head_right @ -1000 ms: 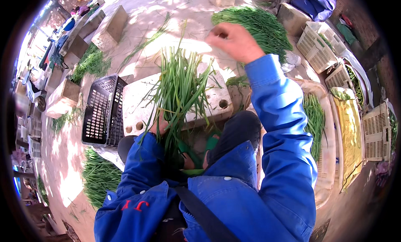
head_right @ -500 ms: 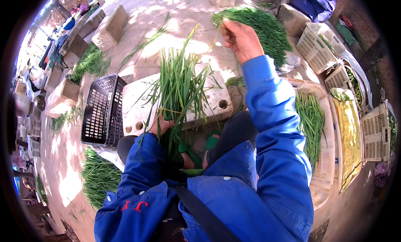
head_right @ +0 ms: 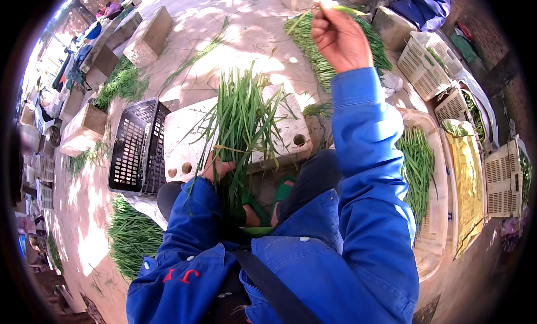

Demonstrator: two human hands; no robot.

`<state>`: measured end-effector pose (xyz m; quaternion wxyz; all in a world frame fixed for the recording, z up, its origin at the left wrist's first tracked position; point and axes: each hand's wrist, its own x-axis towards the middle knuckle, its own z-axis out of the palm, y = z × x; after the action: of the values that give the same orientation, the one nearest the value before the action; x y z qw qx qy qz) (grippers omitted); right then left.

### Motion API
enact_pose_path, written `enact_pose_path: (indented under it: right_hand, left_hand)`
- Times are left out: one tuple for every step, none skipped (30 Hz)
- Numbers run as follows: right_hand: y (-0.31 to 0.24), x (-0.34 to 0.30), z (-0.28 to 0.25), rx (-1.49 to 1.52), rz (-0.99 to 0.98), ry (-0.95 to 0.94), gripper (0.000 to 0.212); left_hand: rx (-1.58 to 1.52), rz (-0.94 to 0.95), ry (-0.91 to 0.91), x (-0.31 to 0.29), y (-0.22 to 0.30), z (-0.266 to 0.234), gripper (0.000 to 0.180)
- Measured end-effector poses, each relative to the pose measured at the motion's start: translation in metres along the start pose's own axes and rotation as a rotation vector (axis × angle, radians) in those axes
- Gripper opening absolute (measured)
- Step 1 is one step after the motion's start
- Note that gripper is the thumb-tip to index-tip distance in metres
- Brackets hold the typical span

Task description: The person sorts through a bundle of green stalks by hand, removing individual strands and placing them on a white surface, and then places the sorted bundle into a plastic crate.

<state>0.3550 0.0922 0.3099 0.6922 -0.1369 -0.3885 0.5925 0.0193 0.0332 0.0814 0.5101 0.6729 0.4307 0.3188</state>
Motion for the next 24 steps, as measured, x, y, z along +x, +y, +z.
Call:
enact_pose_path:
  right_hand:
    - [-0.022, -0.004, 0.001, 0.059, -0.066, -0.088, 0.018]
    - [-0.041, -0.008, -0.010, 0.183, -0.040, -0.211, 0.017]
    - [-0.044, -0.019, -0.023, 0.166, -0.062, -0.244, 0.017]
    - [-0.042, -0.036, -0.033, 0.139, -0.085, -0.277, 0.018]
    - [-0.021, -0.053, -0.035, -0.239, 0.179, -0.186, 0.019]
    - [-0.002, -0.062, -0.032, -0.508, 0.275, -0.126, 0.020]
    - [0.018, -0.070, -0.029, -0.768, 0.393, -0.090, 0.020]
    - [0.029, -0.071, -0.026, -0.929, 0.339, -0.096, 0.021]
    - [0.039, -0.071, -0.022, -1.091, 0.283, -0.100, 0.021]
    - [0.048, -0.070, -0.017, -1.252, 0.229, -0.098, 0.022]
    - [0.056, -0.070, -0.009, -1.411, 0.176, -0.096, 0.023]
    - [0.053, -0.057, 0.002, -1.357, 0.026, -0.038, 0.029]
    - [0.053, -0.042, 0.019, -1.548, -0.325, -0.181, 0.029]
    - [0.066, -0.032, 0.020, -1.616, -0.334, -0.277, 0.028]
    - [0.080, -0.020, 0.019, -1.690, -0.350, -0.379, 0.027]
    - [0.085, -0.013, 0.022, -1.762, -0.361, -0.487, 0.025]
    - [0.083, -0.011, 0.023, -1.805, -0.252, -0.566, 0.026]
    - [0.079, -0.008, 0.026, -1.844, -0.138, -0.644, 0.026]
    - [0.079, -0.008, 0.027, -1.868, -0.014, -0.732, 0.027]
    - [0.078, -0.007, 0.023, -1.702, 0.040, -0.776, 0.026]
    - [0.073, -0.003, 0.015, -1.535, 0.092, -0.813, 0.025]
    - [0.067, -0.005, 0.010, -1.367, 0.150, -0.838, 0.025]
    - [0.062, -0.006, 0.006, -1.316, 0.197, -0.805, 0.022]
    - [0.055, -0.010, 0.003, -1.262, 0.301, -0.661, 0.020]
  left_hand:
    - [-0.013, -0.008, 0.007, 0.000, -0.006, -0.004, 0.037]
    - [-0.001, 0.007, 0.035, 0.001, -0.003, -0.005, 0.038]
    - [0.011, 0.022, 0.063, 0.000, 0.000, -0.006, 0.038]
    - [0.016, 0.045, 0.086, 0.003, 0.004, -0.003, 0.038]
    - [-0.018, 0.077, 0.162, 0.005, -0.006, -0.002, 0.036]
    - [-0.021, 0.073, 0.143, 0.005, -0.016, -0.006, 0.035]
    - [-0.024, 0.071, 0.119, 0.007, -0.024, -0.012, 0.034]
    - [-0.027, 0.072, 0.095, 0.009, -0.026, -0.017, 0.033]
    - [0.023, 0.057, 0.115, 0.008, -0.028, -0.019, 0.031]
    - [0.022, 0.069, 0.094, 0.009, -0.023, -0.019, 0.031]
    - [0.021, 0.076, 0.073, 0.007, -0.014, -0.018, 0.031]
    - [0.020, 0.084, 0.052, 0.007, -0.010, -0.017, 0.032]
    - [0.014, 0.073, 0.042, 0.006, -0.021, -0.020, 0.032]
    - [0.014, 0.084, 0.037, 0.005, -0.019, -0.019, 0.033]
    - [0.010, 0.104, 0.035, 0.004, -0.015, -0.016, 0.033]
    - [0.002, 0.122, 0.036, 0.002, -0.013, -0.015, 0.033]
    - [0.079, 0.149, 0.023, 0.001, -0.012, -0.016, 0.033]
    - [0.156, 0.182, 0.011, 0.003, -0.011, -0.017, 0.032]
    - [0.194, 0.194, 0.005, 0.000, -0.011, -0.018, 0.032]
    - [0.216, 0.207, 0.000, 0.001, -0.011, -0.019, 0.032]
    - [0.210, 0.201, -0.008, 0.004, -0.010, -0.020, 0.032]
    - [0.181, 0.181, -0.019, 0.006, -0.010, -0.020, 0.032]
    - [0.142, 0.157, -0.027, 0.009, -0.009, -0.021, 0.032]
    - [0.120, 0.137, -0.031, 0.010, -0.011, -0.020, 0.032]
